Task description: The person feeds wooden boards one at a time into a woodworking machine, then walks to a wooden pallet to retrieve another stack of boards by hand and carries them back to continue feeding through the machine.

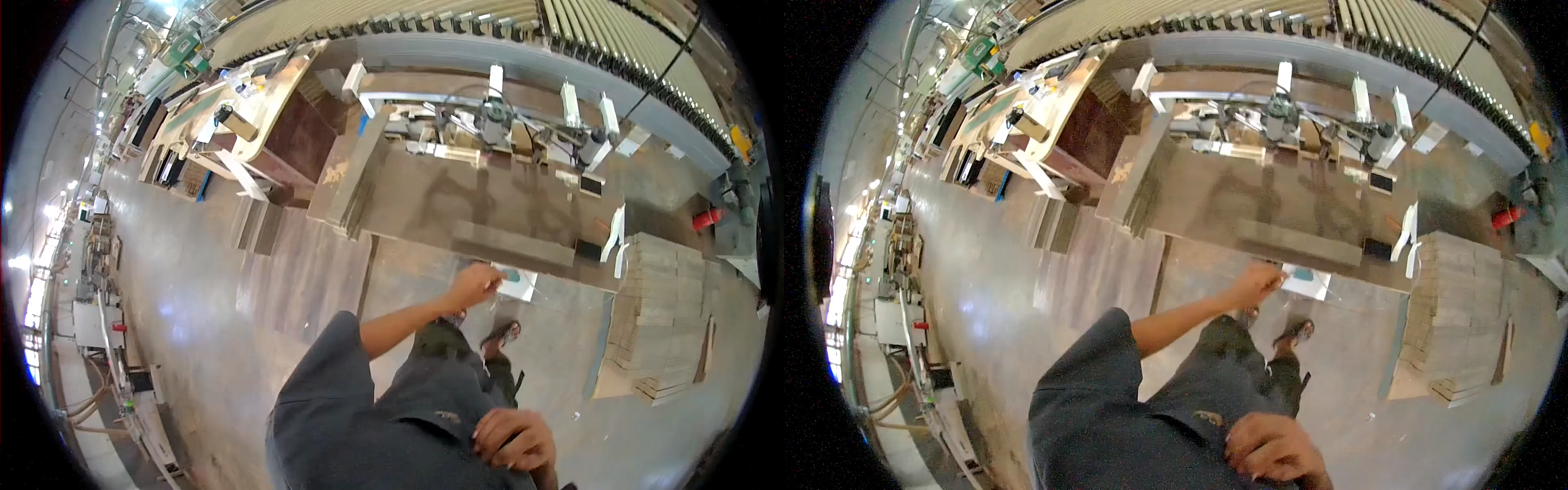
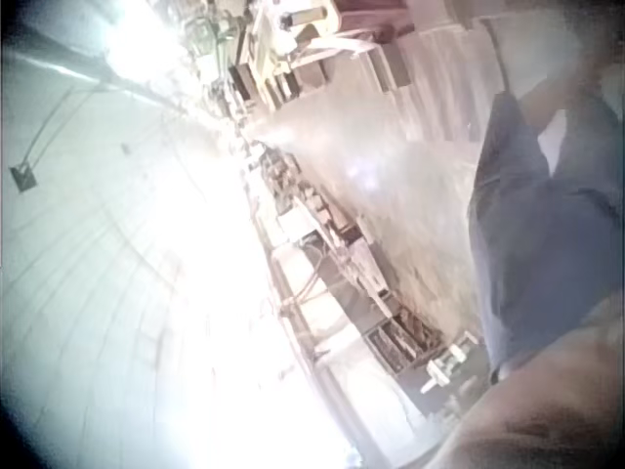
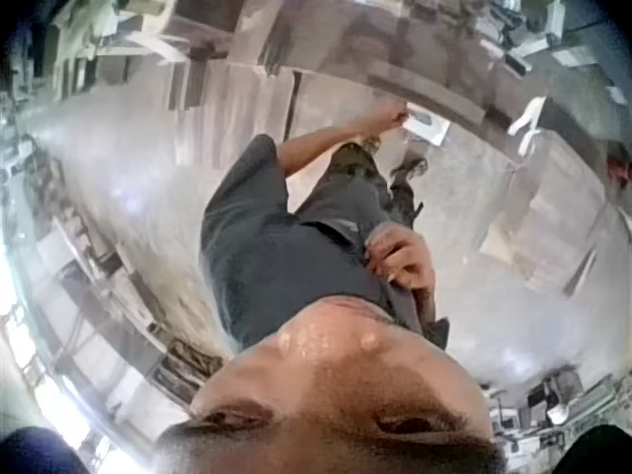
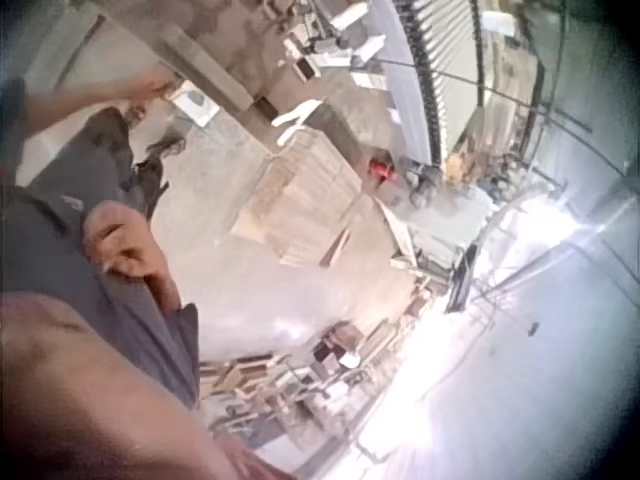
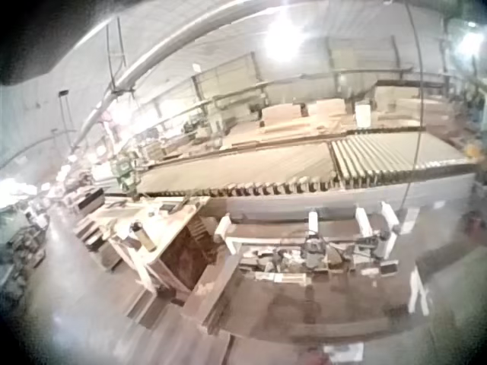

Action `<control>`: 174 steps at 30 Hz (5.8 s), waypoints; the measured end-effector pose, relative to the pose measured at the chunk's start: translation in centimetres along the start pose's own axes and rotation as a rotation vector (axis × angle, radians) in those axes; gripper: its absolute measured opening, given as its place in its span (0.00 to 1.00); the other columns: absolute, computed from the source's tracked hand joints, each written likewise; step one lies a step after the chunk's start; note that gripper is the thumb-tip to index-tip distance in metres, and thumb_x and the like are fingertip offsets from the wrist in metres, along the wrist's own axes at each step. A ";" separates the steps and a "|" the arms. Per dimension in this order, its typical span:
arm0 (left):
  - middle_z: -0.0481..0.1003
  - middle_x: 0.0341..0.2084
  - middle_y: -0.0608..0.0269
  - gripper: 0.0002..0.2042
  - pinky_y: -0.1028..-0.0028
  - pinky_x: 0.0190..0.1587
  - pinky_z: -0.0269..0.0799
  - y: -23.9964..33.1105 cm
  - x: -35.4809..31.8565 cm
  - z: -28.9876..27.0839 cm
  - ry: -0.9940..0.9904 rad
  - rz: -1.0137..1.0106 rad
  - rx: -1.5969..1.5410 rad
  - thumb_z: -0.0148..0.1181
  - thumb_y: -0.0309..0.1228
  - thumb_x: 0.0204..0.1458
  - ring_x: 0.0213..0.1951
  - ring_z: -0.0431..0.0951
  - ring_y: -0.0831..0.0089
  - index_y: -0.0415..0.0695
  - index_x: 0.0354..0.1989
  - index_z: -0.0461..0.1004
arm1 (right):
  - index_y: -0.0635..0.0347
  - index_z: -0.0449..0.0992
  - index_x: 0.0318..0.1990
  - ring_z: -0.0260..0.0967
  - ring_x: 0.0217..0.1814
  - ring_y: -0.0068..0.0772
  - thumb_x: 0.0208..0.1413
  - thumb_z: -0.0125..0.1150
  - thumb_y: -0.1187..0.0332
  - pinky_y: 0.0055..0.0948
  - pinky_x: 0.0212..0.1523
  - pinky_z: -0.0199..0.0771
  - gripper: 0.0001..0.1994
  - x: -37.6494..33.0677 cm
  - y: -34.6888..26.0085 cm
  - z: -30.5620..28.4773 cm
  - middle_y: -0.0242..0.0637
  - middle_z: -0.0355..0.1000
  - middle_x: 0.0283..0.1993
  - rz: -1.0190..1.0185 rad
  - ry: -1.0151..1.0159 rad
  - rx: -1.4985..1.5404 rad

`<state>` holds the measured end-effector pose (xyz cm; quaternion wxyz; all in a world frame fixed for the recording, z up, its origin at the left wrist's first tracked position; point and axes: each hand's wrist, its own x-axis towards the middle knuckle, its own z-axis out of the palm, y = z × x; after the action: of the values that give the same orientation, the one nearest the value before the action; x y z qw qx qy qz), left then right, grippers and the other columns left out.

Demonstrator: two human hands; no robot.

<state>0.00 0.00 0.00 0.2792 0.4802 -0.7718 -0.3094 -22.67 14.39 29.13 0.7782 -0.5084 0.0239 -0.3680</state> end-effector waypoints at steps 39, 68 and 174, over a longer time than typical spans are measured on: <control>0.72 0.54 0.48 0.28 0.49 0.62 0.66 -12.3 21.7 -1.2 -0.062 0.124 0.440 0.69 0.41 0.56 0.57 0.71 0.45 0.40 0.62 0.71 | 0.64 0.49 0.80 0.44 0.85 0.65 0.44 0.80 0.40 0.53 0.80 0.52 0.63 -8.2 13.4 -45.2 0.61 0.42 0.84 1.358 1.177 -1.447; 0.78 0.52 0.67 0.15 0.49 0.64 0.62 -20.1 35.6 1.7 0.175 0.286 0.726 0.65 0.32 0.58 0.56 0.73 0.58 0.60 0.54 0.85 | 0.67 0.47 0.80 0.49 0.82 0.66 0.37 0.85 0.42 0.50 0.80 0.53 0.68 -4.7 12.6 -44.9 0.62 0.43 0.83 1.466 1.173 -1.492; 0.74 0.58 0.58 0.30 0.49 0.66 0.57 -16.7 34.5 2.0 0.141 0.053 0.501 0.74 0.45 0.52 0.63 0.70 0.56 0.50 0.62 0.75 | 0.58 0.58 0.78 0.51 0.83 0.55 0.46 0.78 0.41 0.46 0.79 0.58 0.56 -8.2 11.5 -45.1 0.55 0.52 0.82 1.245 1.139 -1.545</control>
<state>-5.24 -36.94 -9.12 0.2125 0.5344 -0.8153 -0.0672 -40.87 -13.17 -4.69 0.1811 -0.5104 0.8404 0.0174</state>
